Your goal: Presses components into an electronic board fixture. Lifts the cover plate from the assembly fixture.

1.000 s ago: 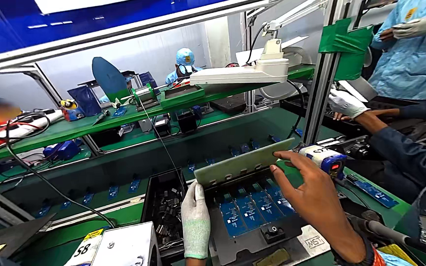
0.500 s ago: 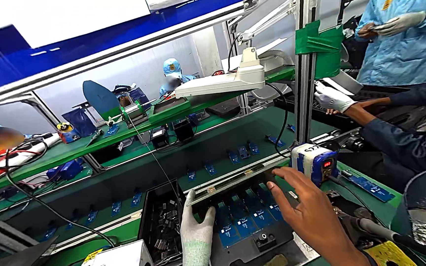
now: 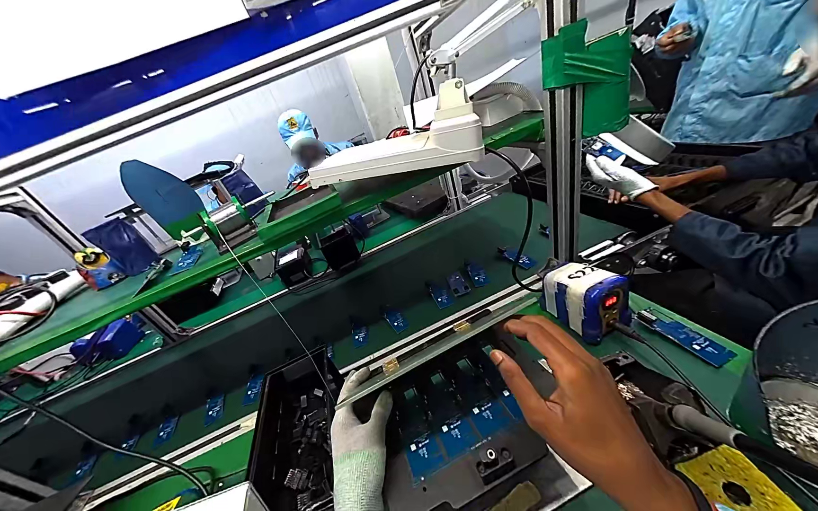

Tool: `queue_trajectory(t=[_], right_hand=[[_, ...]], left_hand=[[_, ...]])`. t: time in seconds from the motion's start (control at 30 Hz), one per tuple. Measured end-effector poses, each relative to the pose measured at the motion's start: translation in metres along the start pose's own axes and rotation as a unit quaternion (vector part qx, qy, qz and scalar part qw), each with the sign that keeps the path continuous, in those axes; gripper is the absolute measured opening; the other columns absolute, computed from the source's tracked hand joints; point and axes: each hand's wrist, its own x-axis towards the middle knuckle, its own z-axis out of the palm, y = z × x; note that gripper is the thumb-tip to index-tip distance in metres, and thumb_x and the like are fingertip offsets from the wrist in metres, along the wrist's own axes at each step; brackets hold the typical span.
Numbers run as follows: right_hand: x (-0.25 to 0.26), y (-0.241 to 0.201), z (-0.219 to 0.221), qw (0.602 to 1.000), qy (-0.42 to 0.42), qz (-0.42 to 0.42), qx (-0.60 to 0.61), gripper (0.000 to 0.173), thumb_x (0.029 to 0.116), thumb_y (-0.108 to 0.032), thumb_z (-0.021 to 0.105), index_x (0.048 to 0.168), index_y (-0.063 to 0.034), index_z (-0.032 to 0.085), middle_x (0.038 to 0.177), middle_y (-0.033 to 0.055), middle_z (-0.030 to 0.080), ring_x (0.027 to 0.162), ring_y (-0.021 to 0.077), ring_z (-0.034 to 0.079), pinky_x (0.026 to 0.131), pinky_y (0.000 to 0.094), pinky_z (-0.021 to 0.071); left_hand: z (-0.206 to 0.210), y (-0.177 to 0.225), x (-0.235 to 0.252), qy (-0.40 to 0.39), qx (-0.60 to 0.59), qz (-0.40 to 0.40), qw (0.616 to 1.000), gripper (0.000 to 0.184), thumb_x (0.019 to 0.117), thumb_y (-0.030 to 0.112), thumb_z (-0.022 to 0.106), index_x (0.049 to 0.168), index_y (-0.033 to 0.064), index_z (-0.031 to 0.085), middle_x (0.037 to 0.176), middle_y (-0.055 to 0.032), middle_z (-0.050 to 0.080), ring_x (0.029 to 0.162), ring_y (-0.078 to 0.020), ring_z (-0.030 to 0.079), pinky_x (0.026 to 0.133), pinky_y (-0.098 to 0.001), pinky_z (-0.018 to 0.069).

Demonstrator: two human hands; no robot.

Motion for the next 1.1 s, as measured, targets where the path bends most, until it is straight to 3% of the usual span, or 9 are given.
queue_trajectory(t=[0.13, 0.5, 0.73, 0.9, 1.0, 1.1], right_hand=[[-0.0011, 0.0001, 0.0000, 1.000, -0.001, 0.004, 0.007, 0.041, 0.0976, -0.047, 0.057, 0.122, -0.0164, 0.072, 0.121, -0.0025, 0.069, 0.113, 0.0108, 0.067, 0.090, 0.0370, 0.0604], [-0.0021, -0.0067, -0.0047, 1.000, -0.010, 0.014, 0.009, 0.042, 0.0952, -0.046, 0.062, 0.125, -0.0174, 0.069, 0.122, -0.0057, 0.066, 0.112, 0.0065, 0.065, 0.087, 0.0328, 0.0599], [0.0009, -0.0085, -0.0068, 1.000, -0.010, 0.012, 0.019, 0.039, 0.0951, -0.044, 0.063, 0.124, -0.0177, 0.069, 0.121, -0.0064, 0.066, 0.112, 0.0062, 0.064, 0.087, 0.0321, 0.0600], [0.0023, -0.0072, -0.0054, 1.000, -0.016, 0.021, 0.016, 0.042, 0.0955, -0.050, 0.062, 0.123, -0.0196, 0.069, 0.121, -0.0068, 0.066, 0.111, 0.0062, 0.065, 0.087, 0.0339, 0.0603], [-0.0010, -0.0067, -0.0065, 0.999, -0.019, 0.029, 0.016, 0.040, 0.0952, -0.050, 0.062, 0.121, -0.0203, 0.070, 0.119, -0.0080, 0.067, 0.110, 0.0045, 0.065, 0.086, 0.0319, 0.0597], [-0.0023, -0.0061, -0.0067, 0.999, -0.016, 0.028, 0.019, 0.040, 0.0953, -0.050, 0.062, 0.119, -0.0194, 0.070, 0.118, -0.0073, 0.068, 0.110, 0.0053, 0.065, 0.087, 0.0323, 0.0596]], left_hand=[[0.0013, 0.0004, -0.0017, 0.006, -0.012, 0.003, 1.000, 0.047, 0.0845, 0.015, 0.079, 0.128, 0.0042, 0.067, 0.132, -0.0092, 0.067, 0.126, -0.0180, 0.061, 0.108, -0.0395, 0.0497], [0.0013, 0.0039, -0.0044, 0.003, -0.018, 0.016, 1.000, 0.042, 0.0844, 0.014, 0.077, 0.124, 0.0076, 0.068, 0.121, -0.0040, 0.072, 0.113, -0.0122, 0.067, 0.098, -0.0329, 0.0564], [0.0012, 0.0002, -0.0021, 0.007, 0.003, 0.019, 1.000, 0.042, 0.0849, 0.018, 0.077, 0.125, 0.0074, 0.068, 0.123, -0.0045, 0.071, 0.118, -0.0125, 0.065, 0.101, -0.0342, 0.0547], [0.0013, 0.0033, -0.0017, 0.001, -0.039, -0.001, 0.999, 0.045, 0.0853, 0.013, 0.078, 0.128, 0.0055, 0.066, 0.127, -0.0074, 0.070, 0.119, -0.0147, 0.065, 0.102, -0.0356, 0.0544], [0.0022, 0.0007, -0.0008, 0.004, -0.034, -0.011, 0.999, 0.046, 0.0859, 0.013, 0.078, 0.129, 0.0051, 0.065, 0.123, -0.0076, 0.071, 0.112, -0.0153, 0.068, 0.094, -0.0369, 0.0566], [0.0016, -0.0030, 0.0002, -0.004, -0.038, -0.001, 0.999, 0.046, 0.0877, 0.012, 0.075, 0.131, 0.0030, 0.063, 0.128, -0.0092, 0.069, 0.116, -0.0162, 0.066, 0.098, -0.0369, 0.0545]])
